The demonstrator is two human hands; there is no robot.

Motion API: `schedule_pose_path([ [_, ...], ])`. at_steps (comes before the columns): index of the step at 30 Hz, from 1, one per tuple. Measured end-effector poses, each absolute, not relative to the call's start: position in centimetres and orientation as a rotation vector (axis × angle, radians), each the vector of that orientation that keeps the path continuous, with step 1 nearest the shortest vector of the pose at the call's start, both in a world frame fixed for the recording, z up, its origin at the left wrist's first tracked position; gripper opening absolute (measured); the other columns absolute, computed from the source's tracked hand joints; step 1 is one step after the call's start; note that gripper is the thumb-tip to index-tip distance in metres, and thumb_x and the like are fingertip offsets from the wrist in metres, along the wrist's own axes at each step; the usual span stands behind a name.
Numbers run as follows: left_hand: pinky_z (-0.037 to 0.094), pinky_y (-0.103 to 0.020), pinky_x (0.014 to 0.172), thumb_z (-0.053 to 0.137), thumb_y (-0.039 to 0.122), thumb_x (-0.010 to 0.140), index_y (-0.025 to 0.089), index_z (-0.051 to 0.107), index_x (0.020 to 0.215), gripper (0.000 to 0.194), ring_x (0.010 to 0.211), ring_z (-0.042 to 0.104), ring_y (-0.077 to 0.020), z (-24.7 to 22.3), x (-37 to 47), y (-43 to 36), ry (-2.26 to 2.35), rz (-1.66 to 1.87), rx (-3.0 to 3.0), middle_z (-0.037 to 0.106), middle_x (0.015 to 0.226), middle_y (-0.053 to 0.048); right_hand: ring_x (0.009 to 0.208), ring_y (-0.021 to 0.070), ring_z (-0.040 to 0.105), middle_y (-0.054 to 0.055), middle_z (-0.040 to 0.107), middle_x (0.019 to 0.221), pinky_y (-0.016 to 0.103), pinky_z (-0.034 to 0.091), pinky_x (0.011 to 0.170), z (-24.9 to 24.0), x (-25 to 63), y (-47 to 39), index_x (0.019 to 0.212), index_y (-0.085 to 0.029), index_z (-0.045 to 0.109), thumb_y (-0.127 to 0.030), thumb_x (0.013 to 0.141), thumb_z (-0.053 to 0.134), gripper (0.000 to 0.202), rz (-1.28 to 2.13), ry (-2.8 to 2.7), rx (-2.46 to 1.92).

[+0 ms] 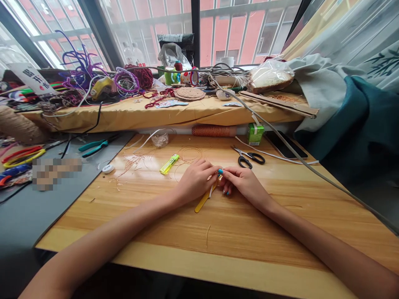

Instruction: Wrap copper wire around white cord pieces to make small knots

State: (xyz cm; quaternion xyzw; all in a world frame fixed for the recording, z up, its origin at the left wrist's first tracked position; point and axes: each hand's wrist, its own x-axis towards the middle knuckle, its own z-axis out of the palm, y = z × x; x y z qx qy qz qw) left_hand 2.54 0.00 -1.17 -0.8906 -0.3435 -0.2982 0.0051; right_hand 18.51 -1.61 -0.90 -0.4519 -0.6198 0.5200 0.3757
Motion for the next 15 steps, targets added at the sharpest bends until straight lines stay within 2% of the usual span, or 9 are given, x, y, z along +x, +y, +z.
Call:
schedule_pose_path([
  [4, 0.039, -0.030, 0.072, 0.037, 0.026, 0.084, 0.014, 0.060, 0.091, 0.027, 0.073, 0.046, -0.0159, -1.16, 2.56, -0.32, -1.028, -0.868, -2.732, 0.059, 0.074, -0.006, 0.040, 0.0067, 0.051, -0.001, 0.055, 0.052, 0.019, 0.040, 0.041, -0.88, 18.52, -1.49, 0.061, -0.013, 0.055, -0.039, 0.075, 0.051, 0.029, 1.349, -1.544, -1.133],
  [8, 0.039, -0.030, 0.072, 0.038, 0.028, 0.084, 0.014, 0.054, 0.105, 0.030, 0.070, 0.046, -0.0147, -1.43, 2.41, -0.06, -1.007, -0.901, -2.787, 0.061, 0.073, -0.004, 0.042, 0.0060, 0.051, -0.002, 0.055, 0.054, 0.017, 0.039, 0.041, -0.81, 18.61, -1.31, 0.061, -0.014, 0.054, -0.039, 0.073, 0.054, 0.028, 1.397, -1.430, -1.101],
  [15, 0.041, -0.026, 0.066, 0.034, 0.022, 0.085, 0.010, 0.049, 0.112, 0.033, 0.070, 0.046, -0.0142, -1.67, 2.29, 0.55, -0.964, -1.059, -2.885, 0.060, 0.073, -0.006, 0.041, 0.0054, 0.049, -0.001, 0.054, 0.057, 0.017, 0.036, 0.039, -0.63, 18.60, -1.45, 0.063, -0.013, 0.055, -0.042, 0.072, 0.054, 0.030, 1.389, -1.418, -1.094],
])
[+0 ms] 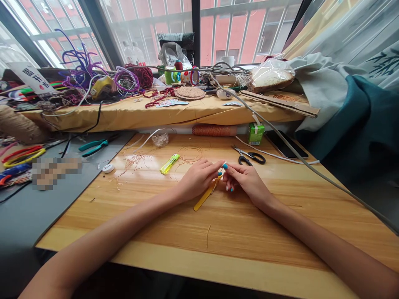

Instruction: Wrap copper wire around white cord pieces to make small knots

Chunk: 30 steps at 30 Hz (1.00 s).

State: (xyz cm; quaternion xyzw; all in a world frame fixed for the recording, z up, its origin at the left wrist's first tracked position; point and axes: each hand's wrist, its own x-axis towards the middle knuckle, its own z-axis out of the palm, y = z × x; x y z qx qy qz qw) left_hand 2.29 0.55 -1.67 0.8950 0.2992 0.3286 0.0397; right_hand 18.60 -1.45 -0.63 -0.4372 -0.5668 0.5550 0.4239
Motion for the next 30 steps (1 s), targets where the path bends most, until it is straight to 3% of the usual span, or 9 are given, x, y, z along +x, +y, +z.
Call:
schedule_pose_path([
  [8, 0.042, -0.027, 0.068, 0.032, 0.018, 0.085, 0.015, 0.044, 0.118, 0.036, 0.073, 0.049, -0.0143, -1.3, 2.3, 0.5, 0.803, 0.950, 2.648, 0.060, 0.081, -0.007, 0.038, 0.0038, 0.042, -0.003, 0.048, 0.053, 0.017, 0.031, 0.037, -0.7, 18.6, -1.6, 0.060, -0.014, 0.050, -0.042, 0.075, 0.050, 0.032, 1.359, -1.512, -1.072],
  [14, 0.043, -0.026, 0.074, 0.040, 0.014, 0.082, 0.017, 0.033, 0.126, 0.045, 0.081, 0.055, -0.0132, -1.0, 2.2, 0.1, 0.809, 0.895, 2.473, 0.063, 0.090, -0.005, 0.040, 0.0048, 0.036, -0.005, 0.041, 0.050, 0.018, 0.028, 0.039, -0.2, 18.5, -2.0, 0.065, -0.015, 0.053, -0.039, 0.079, 0.044, 0.029, 1.226, -1.676, -1.110],
  [19, 0.044, -0.027, 0.074, 0.046, 0.019, 0.080, 0.020, 0.044, 0.117, 0.037, 0.086, 0.056, -0.0147, -1.1, 2.3, 0.0, 0.874, 0.873, 2.495, 0.062, 0.096, -0.005, 0.049, 0.0076, 0.038, -0.003, 0.044, 0.055, 0.020, 0.030, 0.045, 0.2, 18.3, -2.6, 0.082, -0.015, 0.059, -0.030, 0.081, 0.042, 0.022, 0.932, -1.838, -1.166],
  [23, 0.043, -0.028, 0.069, 0.046, 0.029, 0.080, 0.018, 0.051, 0.111, 0.033, 0.073, 0.054, -0.0144, -1.0, 2.4, -0.1, 0.966, 0.988, 2.549, 0.062, 0.078, -0.004, 0.058, 0.0096, 0.043, -0.001, 0.051, 0.066, 0.020, 0.032, 0.052, 0.3, 18.3, -2.7, 0.083, -0.016, 0.057, -0.030, 0.084, 0.038, 0.024, 0.821, -1.830, -1.200],
  [30, 0.042, -0.023, 0.070, 0.046, 0.027, 0.081, 0.016, 0.056, 0.102, 0.026, 0.073, 0.054, -0.0105, -0.3, 2.0, -0.3, 0.895, 1.109, 2.275, 0.061, 0.079, -0.003, 0.066, 0.0126, 0.046, 0.001, 0.051, 0.068, 0.024, 0.035, 0.062, 0.2, 18.3, -2.8, 0.065, -0.018, 0.048, -0.030, 0.086, 0.034, 0.028, 0.668, -2.062, -1.197],
])
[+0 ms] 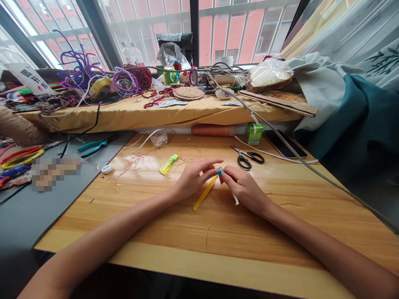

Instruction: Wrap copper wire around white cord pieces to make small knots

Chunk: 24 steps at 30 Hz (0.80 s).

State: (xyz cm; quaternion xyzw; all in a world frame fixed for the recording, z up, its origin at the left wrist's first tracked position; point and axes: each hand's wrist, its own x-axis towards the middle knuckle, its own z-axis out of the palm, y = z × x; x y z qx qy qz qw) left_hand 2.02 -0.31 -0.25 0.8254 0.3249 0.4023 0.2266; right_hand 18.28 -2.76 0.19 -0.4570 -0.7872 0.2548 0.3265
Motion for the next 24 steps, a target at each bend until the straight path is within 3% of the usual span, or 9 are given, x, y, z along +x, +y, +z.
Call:
schedule_pose_path([
  [5, 0.042, -0.022, 0.071, 0.049, 0.028, 0.078, 0.015, 0.060, 0.082, 0.018, 0.076, 0.055, -0.0111, -0.46, 1.99, -0.02, 0.871, 1.086, 2.087, 0.063, 0.081, -0.003, 0.069, 0.0138, 0.046, 0.003, 0.050, 0.075, 0.026, 0.036, 0.064, -0.12, 18.12, -2.69, 0.072, -0.019, 0.050, -0.029, 0.086, 0.034, 0.023, 0.556, -2.159, -1.199],
  [13, 0.041, -0.020, 0.063, 0.052, 0.029, 0.076, 0.014, 0.059, 0.079, 0.017, 0.064, 0.051, -0.0090, -0.78, 2.04, 0.37, 0.905, 1.063, 1.868, 0.058, 0.070, 0.000, 0.062, 0.0143, 0.049, 0.001, 0.051, 0.063, 0.026, 0.038, 0.061, -0.16, 18.21, -2.56, 0.084, -0.019, 0.055, -0.028, 0.086, 0.031, 0.025, 0.735, -2.070, -1.169],
  [17, 0.041, -0.020, 0.063, 0.051, 0.027, 0.076, 0.014, 0.060, 0.079, 0.016, 0.064, 0.049, -0.0087, -0.76, 2.04, 0.43, 0.892, 1.029, 1.818, 0.057, 0.068, 0.000, 0.075, 0.0166, 0.052, 0.004, 0.058, 0.080, 0.027, 0.039, 0.067, -0.58, 18.25, -2.49, 0.097, -0.020, 0.054, -0.019, 0.085, 0.032, 0.026, 0.660, -2.112, -1.126],
  [20, 0.041, -0.020, 0.065, 0.051, 0.026, 0.076, 0.013, 0.060, 0.079, 0.016, 0.066, 0.051, -0.0091, -0.75, 2.03, 0.52, 0.867, 1.010, 1.766, 0.059, 0.069, -0.001, 0.079, 0.0170, 0.051, 0.006, 0.057, 0.089, 0.029, 0.039, 0.069, -0.75, 18.29, -2.49, 0.096, -0.020, 0.053, -0.021, 0.086, 0.030, 0.026, 0.641, -2.154, -1.115],
  [24, 0.041, -0.021, 0.066, 0.051, 0.028, 0.076, 0.013, 0.060, 0.079, 0.017, 0.067, 0.051, -0.0096, -0.74, 1.97, 0.59, 0.821, 0.983, 1.727, 0.059, 0.070, -0.001, 0.077, 0.0163, 0.051, 0.006, 0.056, 0.084, 0.028, 0.038, 0.070, -0.50, 18.29, -2.62, 0.084, -0.019, 0.052, -0.027, 0.088, 0.026, 0.027, 0.711, -2.125, -1.156],
])
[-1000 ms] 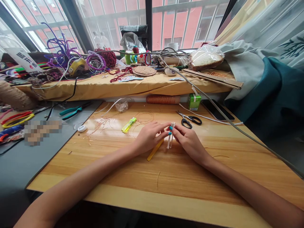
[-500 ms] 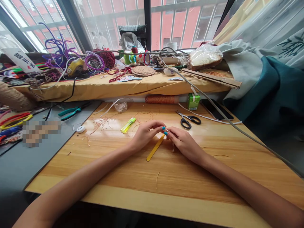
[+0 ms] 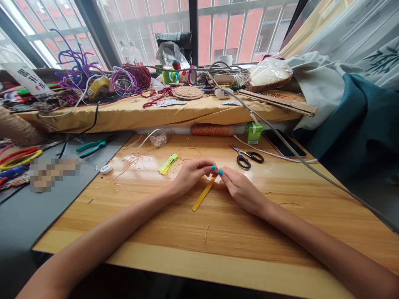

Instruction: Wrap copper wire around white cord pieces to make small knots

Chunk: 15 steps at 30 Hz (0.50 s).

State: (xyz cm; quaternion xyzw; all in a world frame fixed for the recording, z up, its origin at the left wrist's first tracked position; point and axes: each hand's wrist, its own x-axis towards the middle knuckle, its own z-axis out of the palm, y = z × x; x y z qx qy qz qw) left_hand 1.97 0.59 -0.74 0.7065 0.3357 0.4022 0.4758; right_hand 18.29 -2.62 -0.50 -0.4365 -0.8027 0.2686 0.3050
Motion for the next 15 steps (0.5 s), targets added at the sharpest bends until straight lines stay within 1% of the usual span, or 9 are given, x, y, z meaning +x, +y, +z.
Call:
schedule_pose_path([
  [4, 0.041, -0.022, 0.066, 0.052, 0.028, 0.075, 0.013, 0.060, 0.078, 0.017, 0.067, 0.051, -0.0099, -0.66, 1.97, 0.59, 0.802, 0.961, 1.715, 0.059, 0.069, -0.001, 0.078, 0.0158, 0.050, 0.004, 0.056, 0.080, 0.028, 0.037, 0.072, -0.16, 18.19, -2.64, 0.075, -0.019, 0.049, -0.029, 0.088, 0.026, 0.028, 0.834, -2.032, -1.188],
  [7, 0.041, -0.022, 0.067, 0.054, 0.025, 0.073, 0.013, 0.059, 0.078, 0.014, 0.070, 0.052, -0.0104, -0.61, 2.00, 0.65, 0.802, 0.946, 1.666, 0.060, 0.073, -0.002, 0.075, 0.0154, 0.049, 0.002, 0.054, 0.077, 0.027, 0.036, 0.071, -0.10, 18.11, -2.45, 0.071, -0.019, 0.047, -0.029, 0.086, 0.029, 0.026, 0.919, -1.957, -1.213],
  [10, 0.041, -0.022, 0.067, 0.055, 0.025, 0.073, 0.012, 0.057, 0.077, 0.013, 0.071, 0.052, -0.0102, -0.57, 1.99, 0.69, 0.800, 0.936, 1.645, 0.059, 0.074, -0.001, 0.074, 0.0149, 0.047, 0.002, 0.052, 0.075, 0.026, 0.035, 0.070, -0.11, 18.08, -2.26, 0.069, -0.019, 0.045, -0.029, 0.084, 0.031, 0.023, 1.010, -1.891, -1.217],
  [15, 0.040, -0.023, 0.069, 0.052, 0.024, 0.075, 0.012, 0.055, 0.078, 0.013, 0.072, 0.052, -0.0101, -0.46, 2.03, 0.55, 0.788, 0.925, 1.661, 0.059, 0.073, -0.001, 0.075, 0.0143, 0.045, 0.000, 0.050, 0.073, 0.026, 0.032, 0.071, 0.08, 18.22, -2.22, 0.068, -0.019, 0.045, -0.030, 0.083, 0.032, 0.022, 1.106, -1.852, -1.216],
])
